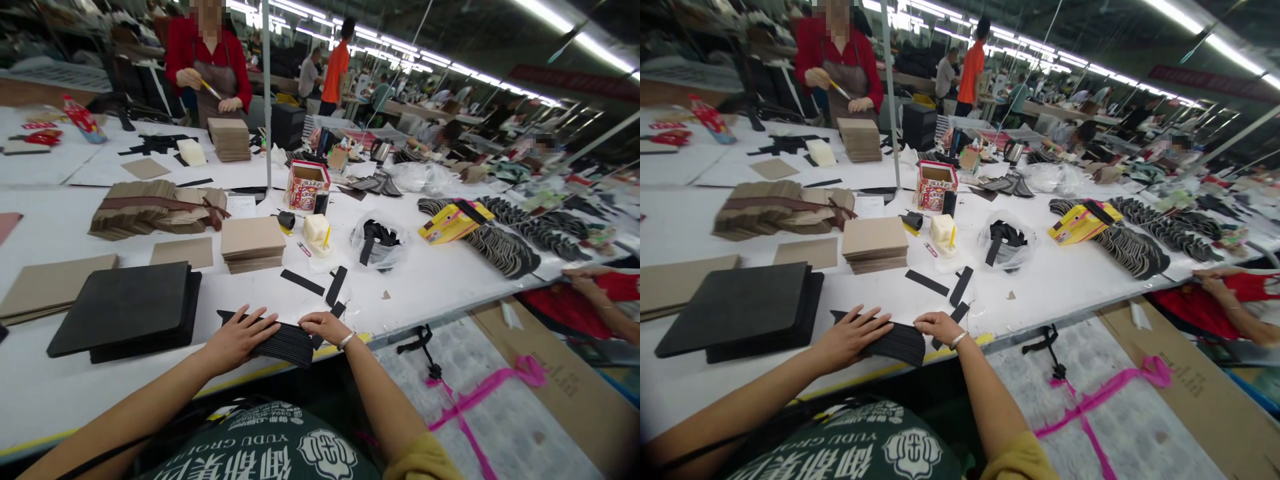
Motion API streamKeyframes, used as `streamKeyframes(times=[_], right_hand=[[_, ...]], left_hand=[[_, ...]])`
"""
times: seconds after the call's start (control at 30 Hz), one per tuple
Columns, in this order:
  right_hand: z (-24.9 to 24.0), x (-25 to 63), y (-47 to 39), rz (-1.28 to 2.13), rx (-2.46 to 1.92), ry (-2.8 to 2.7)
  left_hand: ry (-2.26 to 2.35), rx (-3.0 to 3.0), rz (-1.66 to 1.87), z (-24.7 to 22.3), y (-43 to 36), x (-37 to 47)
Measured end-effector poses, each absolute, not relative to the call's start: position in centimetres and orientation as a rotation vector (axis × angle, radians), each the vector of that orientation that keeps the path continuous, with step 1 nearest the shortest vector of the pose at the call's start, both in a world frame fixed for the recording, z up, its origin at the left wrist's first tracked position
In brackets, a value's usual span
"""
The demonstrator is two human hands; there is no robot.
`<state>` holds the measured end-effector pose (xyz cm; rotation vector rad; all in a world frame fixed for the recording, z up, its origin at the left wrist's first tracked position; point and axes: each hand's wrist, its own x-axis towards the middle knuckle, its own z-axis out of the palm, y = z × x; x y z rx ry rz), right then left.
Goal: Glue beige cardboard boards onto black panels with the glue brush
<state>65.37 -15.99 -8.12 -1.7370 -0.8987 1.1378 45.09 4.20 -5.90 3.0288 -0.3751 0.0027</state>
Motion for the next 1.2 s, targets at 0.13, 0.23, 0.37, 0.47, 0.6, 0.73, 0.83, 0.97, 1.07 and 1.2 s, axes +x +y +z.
streamKeyframes(times=[0.13,0.23,0.37,0.47,0.6,0.73,0.83,0.97,1.07,1.2], right_hand=[[-8.1,65.2,-15.8,1.072,-1.753,-0.867],[-7.7,64.9,-15.5,0.931,-1.814,-0.945],[-7.2,64.5,-15.2,0.808,-1.833,-1.096],[-6.8,64.5,-15.2,0.878,-1.785,-1.131],[-6.7,64.7,-15.4,1.079,-1.729,-1.048],[-7.1,65.0,-15.4,1.169,-1.674,-0.930],[-7.3,65.0,-15.2,1.220,-1.629,-0.897],[-7.1,65.1,-15.0,1.225,-1.656,-0.969],[-7.0,65.4,-14.7,1.166,-1.694,-1.029],[-7.2,65.3,-14.5,1.169,-1.676,-0.985]], left_hand=[[-0.392,3.057,0.044,-6.1,4.1,45.0],[-0.420,3.056,0.044,-6.3,4.1,44.9],[-0.414,3.058,0.039,-6.6,4.0,44.7],[-0.388,3.068,0.050,-6.7,4.0,44.7],[-0.391,3.079,0.070,-6.5,3.9,44.8],[-0.383,3.074,0.075,-6.4,3.9,44.8],[-0.381,3.060,0.076,-6.5,3.9,44.8],[-0.375,3.047,0.070,-6.4,3.8,44.8],[-0.375,3.046,0.058,-6.2,3.8,44.8],[-0.378,3.045,0.046,-6.2,3.9,44.7]])
